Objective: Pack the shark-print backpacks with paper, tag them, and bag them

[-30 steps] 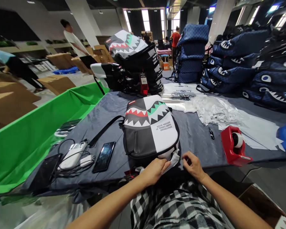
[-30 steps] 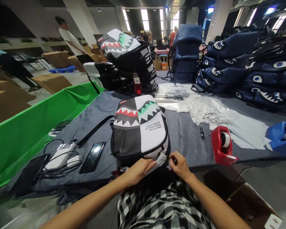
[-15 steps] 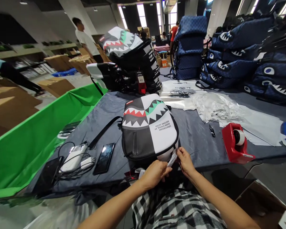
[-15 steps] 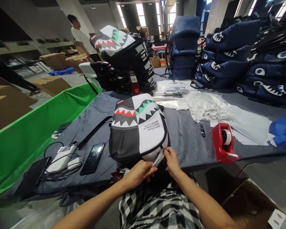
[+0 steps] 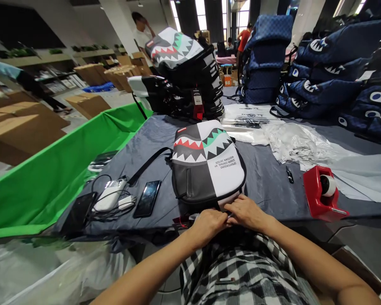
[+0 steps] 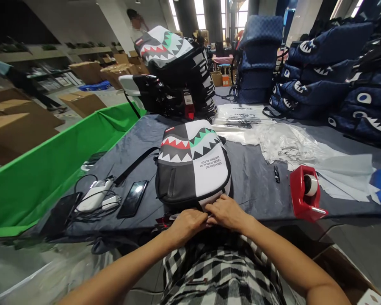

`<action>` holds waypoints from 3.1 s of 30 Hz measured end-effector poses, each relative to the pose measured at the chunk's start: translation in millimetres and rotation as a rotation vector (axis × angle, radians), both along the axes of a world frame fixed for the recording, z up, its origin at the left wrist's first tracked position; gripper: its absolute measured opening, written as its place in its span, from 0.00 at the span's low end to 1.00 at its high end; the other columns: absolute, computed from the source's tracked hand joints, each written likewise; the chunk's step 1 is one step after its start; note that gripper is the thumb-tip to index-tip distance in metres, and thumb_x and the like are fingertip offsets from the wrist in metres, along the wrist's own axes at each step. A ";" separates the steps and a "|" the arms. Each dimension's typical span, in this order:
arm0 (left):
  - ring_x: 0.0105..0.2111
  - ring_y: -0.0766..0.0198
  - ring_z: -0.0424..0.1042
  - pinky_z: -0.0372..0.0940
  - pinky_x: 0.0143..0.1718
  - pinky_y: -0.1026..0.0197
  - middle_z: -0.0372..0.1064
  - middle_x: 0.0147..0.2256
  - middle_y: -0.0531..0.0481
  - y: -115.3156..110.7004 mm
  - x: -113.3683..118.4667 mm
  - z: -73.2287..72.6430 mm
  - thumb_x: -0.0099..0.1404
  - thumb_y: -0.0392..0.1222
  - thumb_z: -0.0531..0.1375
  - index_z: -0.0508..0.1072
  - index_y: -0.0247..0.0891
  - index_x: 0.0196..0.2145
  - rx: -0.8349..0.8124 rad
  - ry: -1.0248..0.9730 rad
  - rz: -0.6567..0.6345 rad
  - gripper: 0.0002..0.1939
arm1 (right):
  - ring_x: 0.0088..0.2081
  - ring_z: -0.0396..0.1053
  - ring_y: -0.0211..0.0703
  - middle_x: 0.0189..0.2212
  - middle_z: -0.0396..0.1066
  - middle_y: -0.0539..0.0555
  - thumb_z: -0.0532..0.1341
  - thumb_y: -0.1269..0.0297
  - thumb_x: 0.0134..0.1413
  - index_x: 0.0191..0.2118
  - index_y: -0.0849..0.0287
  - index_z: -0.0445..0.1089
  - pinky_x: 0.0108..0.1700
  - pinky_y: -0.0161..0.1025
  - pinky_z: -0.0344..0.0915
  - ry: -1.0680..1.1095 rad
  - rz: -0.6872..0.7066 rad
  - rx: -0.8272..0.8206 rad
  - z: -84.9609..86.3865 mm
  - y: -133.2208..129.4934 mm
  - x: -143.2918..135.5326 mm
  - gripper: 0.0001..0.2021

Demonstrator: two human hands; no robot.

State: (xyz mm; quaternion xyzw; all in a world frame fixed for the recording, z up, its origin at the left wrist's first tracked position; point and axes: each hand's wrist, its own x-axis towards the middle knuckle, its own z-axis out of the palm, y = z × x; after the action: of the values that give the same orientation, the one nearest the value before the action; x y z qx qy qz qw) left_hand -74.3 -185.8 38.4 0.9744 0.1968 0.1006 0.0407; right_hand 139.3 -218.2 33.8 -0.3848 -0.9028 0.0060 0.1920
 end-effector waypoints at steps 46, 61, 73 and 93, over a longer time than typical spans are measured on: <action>0.28 0.59 0.73 0.66 0.33 0.62 0.77 0.27 0.46 37.5 44.1 41.9 0.58 0.64 0.58 0.77 0.34 0.27 -1.229 -0.133 0.230 0.27 | 0.44 0.73 0.47 0.40 0.76 0.57 0.59 0.64 0.63 0.48 0.55 0.71 0.48 0.46 0.70 0.383 -0.763 0.369 7.8 -92.7 104.8 0.10; 0.28 0.54 0.79 0.69 0.32 0.62 0.79 0.25 0.50 29.1 41.5 16.2 0.58 0.62 0.57 0.80 0.40 0.37 -0.813 -0.366 0.372 0.24 | 0.28 0.71 0.50 0.25 0.76 0.59 0.59 0.39 0.45 0.25 0.59 0.73 0.33 0.42 0.64 0.793 -1.530 -0.058 6.9 -129.8 229.8 0.24; 0.25 0.57 0.77 0.68 0.31 0.63 0.78 0.24 0.50 30.1 43.2 12.7 0.60 0.63 0.56 0.80 0.40 0.38 -0.781 -0.367 0.371 0.25 | 0.20 0.54 0.37 0.20 0.57 0.44 0.58 0.33 0.46 0.29 0.52 0.55 0.24 0.35 0.53 1.477 -1.405 0.011 -20.4 -149.0 145.5 0.26; 0.23 0.66 0.67 0.59 0.28 0.66 0.71 0.22 0.52 16.5 46.8 29.9 0.66 0.58 0.54 0.76 0.37 0.29 -0.831 -0.329 0.400 0.23 | 0.25 0.61 0.36 0.24 0.60 0.44 0.59 0.38 0.57 0.34 0.54 0.59 0.28 0.34 0.59 1.404 -0.470 -0.668 -46.3 -25.1 -27.6 0.23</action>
State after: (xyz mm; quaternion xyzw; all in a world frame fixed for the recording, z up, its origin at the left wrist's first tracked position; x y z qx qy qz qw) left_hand -27.6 -169.3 68.3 0.7899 0.3948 0.1722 0.4366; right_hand 111.7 -243.4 -12.5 -0.5080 -0.4178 0.4746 0.5849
